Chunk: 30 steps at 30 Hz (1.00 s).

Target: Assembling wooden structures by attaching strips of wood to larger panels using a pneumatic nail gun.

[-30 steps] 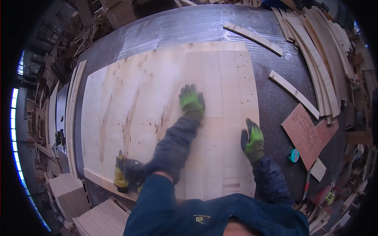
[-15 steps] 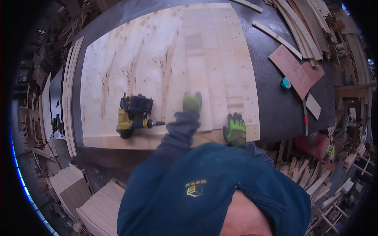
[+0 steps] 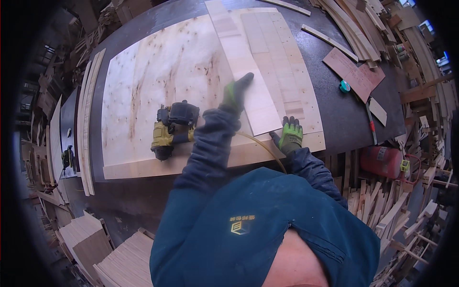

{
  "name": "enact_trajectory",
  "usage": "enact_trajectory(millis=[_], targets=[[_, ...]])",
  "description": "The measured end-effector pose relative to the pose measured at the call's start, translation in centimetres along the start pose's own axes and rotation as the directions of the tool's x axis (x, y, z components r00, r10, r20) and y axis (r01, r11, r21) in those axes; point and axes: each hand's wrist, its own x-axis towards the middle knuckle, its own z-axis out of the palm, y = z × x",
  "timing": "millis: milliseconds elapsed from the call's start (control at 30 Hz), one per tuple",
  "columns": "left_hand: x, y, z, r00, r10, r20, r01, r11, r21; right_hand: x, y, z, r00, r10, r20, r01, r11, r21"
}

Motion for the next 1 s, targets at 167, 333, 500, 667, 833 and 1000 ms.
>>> enact_trajectory(millis=[167, 333, 500, 667, 833, 1000], targets=[[-13.5, 6.7, -9.5, 0.984, 0.076, -0.16, -0.065, 0.995, 0.074, -0.4, -5.8, -1.1, 0.978, 0.113, 0.177, -0.11, 0.994, -0.024], [-30.6, 6.7, -20.6, 0.807, 0.32, -0.497, -0.03, 0.862, 0.506, -1.6, -4.4, 2.1, 0.99, 0.108, 0.09, -0.099, 0.99, -0.096], [-48.0, -1.9, -35.3, 0.4, 0.693, -0.6, 0.725, 0.162, 0.67, -2.9, -6.0, 3.3, 0.992, 0.085, 0.09, -0.065, 0.977, -0.201], [-55.0, -7.5, -47.4, 0.393, 0.579, -0.714, 0.92, -0.259, 0.296, -3.2, -1.2, 5.2, 0.976, -0.184, -0.115, 0.198, 0.972, 0.129], [-63.2, -16.0, -57.2, 0.456, 0.459, -0.762, 0.886, -0.317, 0.339, -15.1, -21.9, -1.1, 0.851, -0.456, -0.261, 0.516, 0.819, 0.251], [-68.3, -14.6, -67.6, 0.644, 0.441, -0.625, 0.75, -0.202, 0.63, -21.8, -50.2, 2.4, 0.475, -0.818, -0.324, 0.85, 0.522, -0.069]])
